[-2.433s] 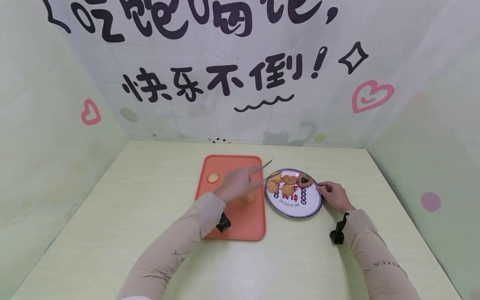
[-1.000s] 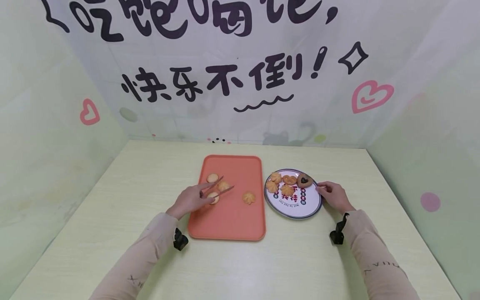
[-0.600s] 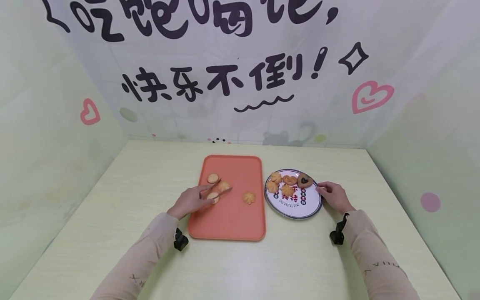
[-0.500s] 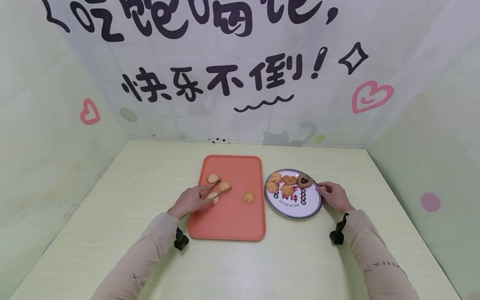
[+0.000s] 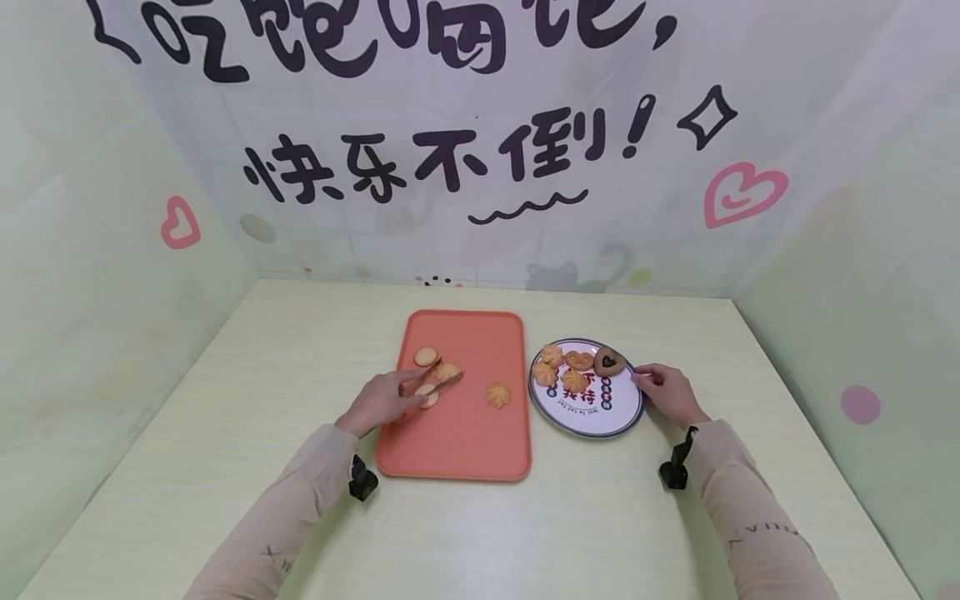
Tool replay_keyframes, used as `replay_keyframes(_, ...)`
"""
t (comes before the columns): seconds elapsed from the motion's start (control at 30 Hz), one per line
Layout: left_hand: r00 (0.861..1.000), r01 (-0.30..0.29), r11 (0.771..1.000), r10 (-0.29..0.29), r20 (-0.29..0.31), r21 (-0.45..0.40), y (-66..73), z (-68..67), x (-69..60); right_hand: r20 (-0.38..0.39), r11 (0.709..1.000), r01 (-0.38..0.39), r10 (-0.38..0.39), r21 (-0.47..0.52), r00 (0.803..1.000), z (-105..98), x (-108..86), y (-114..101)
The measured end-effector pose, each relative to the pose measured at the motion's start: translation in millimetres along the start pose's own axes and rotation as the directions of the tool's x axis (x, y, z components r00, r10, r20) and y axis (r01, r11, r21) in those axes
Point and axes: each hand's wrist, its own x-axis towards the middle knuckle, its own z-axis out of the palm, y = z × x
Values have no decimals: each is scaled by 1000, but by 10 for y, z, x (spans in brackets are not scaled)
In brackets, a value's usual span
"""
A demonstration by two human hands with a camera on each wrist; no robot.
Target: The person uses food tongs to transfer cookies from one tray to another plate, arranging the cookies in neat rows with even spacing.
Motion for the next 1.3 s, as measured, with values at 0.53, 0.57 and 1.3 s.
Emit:
replay_keyframes(0.53,1000,-11,1000,11,-11,-15,44,-22,-21,4,1000,-7,7,8,1000,13,8,12)
replay_keyframes(0.57,1000,-11,1000,11,-10,-16,45,-19,-23,4,1000,-6,6,7,1000,11,9,13)
replay_keyframes(1.3,997,66,996,-64,33,-51,154,13,-55,-6,1000,5,-5,-8,1000,2,-5,13)
